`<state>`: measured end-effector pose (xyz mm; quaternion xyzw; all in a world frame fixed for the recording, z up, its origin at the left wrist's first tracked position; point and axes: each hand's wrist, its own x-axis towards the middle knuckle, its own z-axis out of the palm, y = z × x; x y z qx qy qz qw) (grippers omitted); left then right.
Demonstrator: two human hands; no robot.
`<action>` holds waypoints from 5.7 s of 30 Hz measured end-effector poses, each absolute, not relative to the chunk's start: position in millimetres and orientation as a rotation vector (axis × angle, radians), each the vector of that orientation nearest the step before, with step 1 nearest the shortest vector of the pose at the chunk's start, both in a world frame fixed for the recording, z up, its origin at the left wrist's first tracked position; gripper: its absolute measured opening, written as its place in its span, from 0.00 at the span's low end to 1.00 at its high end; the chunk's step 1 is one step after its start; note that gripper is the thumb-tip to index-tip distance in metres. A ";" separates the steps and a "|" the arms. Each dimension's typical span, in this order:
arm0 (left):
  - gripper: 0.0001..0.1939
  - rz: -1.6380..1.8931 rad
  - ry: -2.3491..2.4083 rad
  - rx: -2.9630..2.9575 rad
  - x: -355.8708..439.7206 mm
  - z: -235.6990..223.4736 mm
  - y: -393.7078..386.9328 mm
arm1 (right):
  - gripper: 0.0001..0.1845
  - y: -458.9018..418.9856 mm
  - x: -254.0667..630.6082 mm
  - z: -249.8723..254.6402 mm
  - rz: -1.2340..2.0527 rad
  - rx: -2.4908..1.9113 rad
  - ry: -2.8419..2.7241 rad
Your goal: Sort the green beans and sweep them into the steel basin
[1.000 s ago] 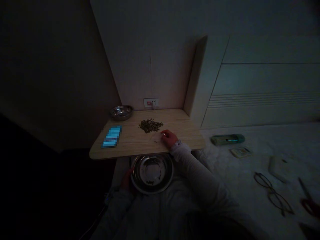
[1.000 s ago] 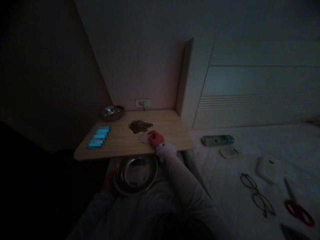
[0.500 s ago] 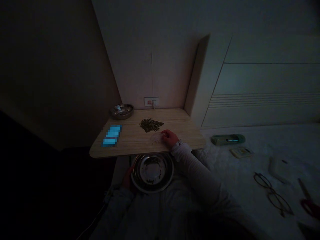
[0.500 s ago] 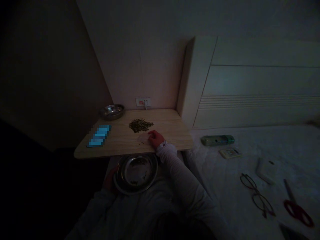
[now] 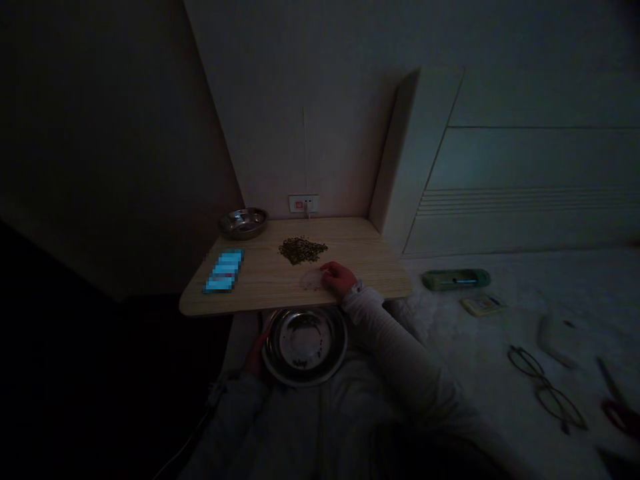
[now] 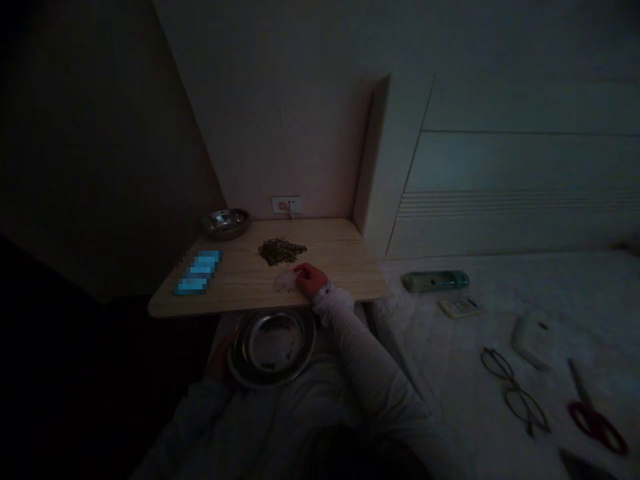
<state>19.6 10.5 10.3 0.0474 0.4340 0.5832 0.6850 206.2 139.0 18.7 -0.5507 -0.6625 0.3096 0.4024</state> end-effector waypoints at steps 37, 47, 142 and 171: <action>0.13 1.245 1.005 0.092 17.8 7.3 10.7 | 0.16 136.4 208.7 17.0 0.816 -1.270 -1.652; 0.13 1.232 1.064 0.065 16.9 6.7 12.9 | 0.17 137.4 209.1 16.6 0.772 -1.265 -1.687; 0.13 1.195 0.998 0.076 15.6 7.2 13.1 | 0.14 136.5 213.2 17.0 0.883 -1.298 -1.548; 0.12 1.229 0.972 0.118 15.9 4.4 9.7 | 0.13 131.7 213.3 18.5 0.860 -1.321 -1.733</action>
